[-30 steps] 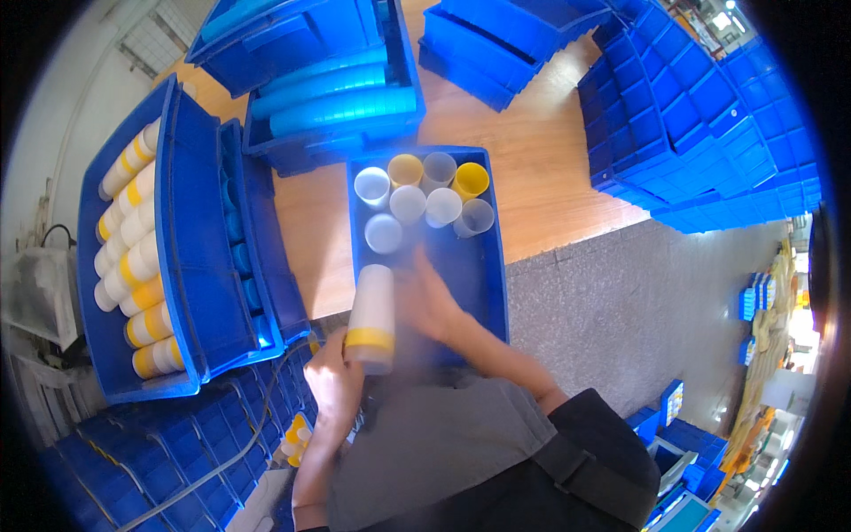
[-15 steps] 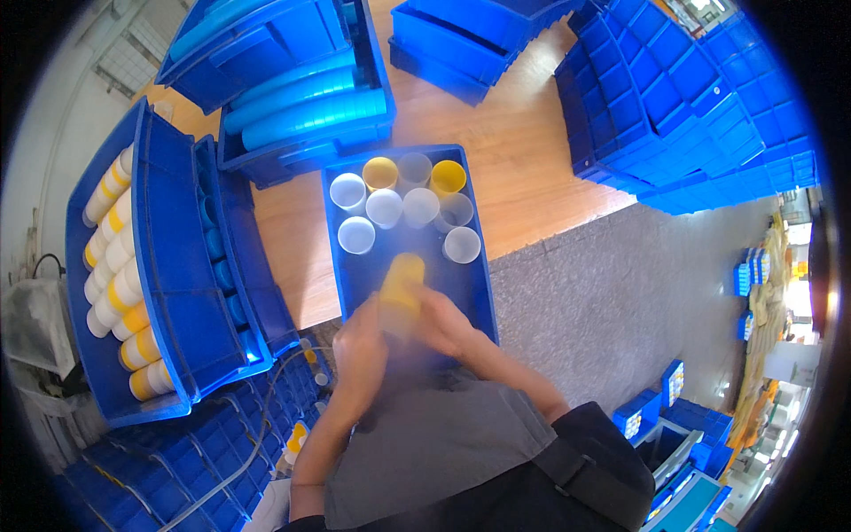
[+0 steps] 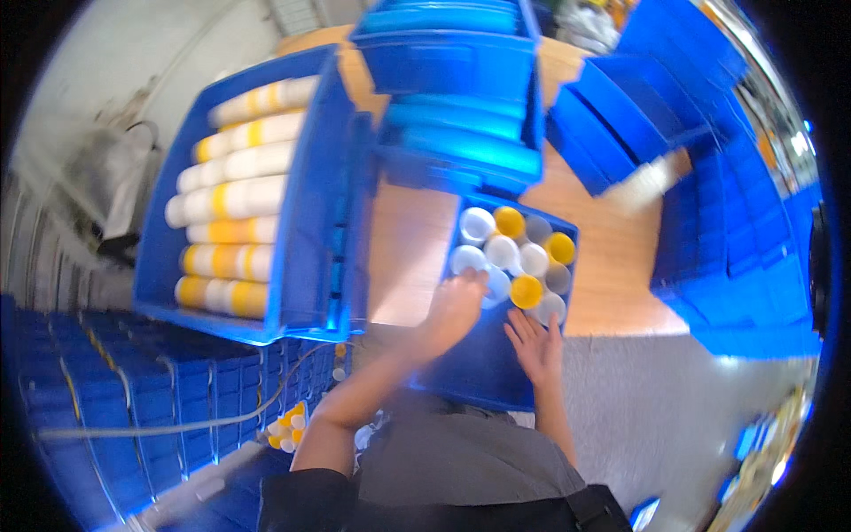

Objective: The person repeatedly picks up stacks of white and yellow plastic cups from a blue bin, separates them, and places individual cups into a second blue bin. The person continues this process, filling the second bin with cups.

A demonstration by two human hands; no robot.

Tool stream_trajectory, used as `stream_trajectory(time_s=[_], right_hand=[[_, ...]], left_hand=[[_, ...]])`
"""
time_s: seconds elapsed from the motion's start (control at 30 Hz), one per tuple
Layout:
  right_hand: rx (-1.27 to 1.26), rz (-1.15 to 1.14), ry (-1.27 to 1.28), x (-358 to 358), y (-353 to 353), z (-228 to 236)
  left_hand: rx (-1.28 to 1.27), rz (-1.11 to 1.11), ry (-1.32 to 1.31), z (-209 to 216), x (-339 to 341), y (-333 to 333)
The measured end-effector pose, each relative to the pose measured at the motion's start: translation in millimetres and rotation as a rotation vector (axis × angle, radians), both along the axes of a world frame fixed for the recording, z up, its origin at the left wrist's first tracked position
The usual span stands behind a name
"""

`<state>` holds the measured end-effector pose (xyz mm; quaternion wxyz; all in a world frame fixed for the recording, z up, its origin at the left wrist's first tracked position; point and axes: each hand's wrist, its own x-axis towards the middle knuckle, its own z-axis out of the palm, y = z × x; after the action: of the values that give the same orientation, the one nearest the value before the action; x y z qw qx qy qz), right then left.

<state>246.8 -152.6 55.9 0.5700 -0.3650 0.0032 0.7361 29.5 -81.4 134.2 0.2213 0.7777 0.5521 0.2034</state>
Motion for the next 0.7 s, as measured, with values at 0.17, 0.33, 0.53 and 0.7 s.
stream_trajectory(time_s=[0.17,0.33,0.53,0.7], right_hand=[[-0.084,0.119,-0.05,-14.4,-10.1,4.8],[-0.049,0.24,-0.131,-46.2,-26.2,10.4],[-0.006,0.245,-0.257,-86.0,-15.1,18.6],[-0.003,0.184,-0.416,-95.8,2.0,-3.8]], left_hand=[[0.334,-0.046,-0.007,158.0,-125.4,-36.5],[0.352,0.125,0.442,197.9,-263.5,33.4],[0.268,-0.132,0.451,134.3,-342.0,71.9],[0.243,-0.208,0.597,128.9,-369.2,69.6]])
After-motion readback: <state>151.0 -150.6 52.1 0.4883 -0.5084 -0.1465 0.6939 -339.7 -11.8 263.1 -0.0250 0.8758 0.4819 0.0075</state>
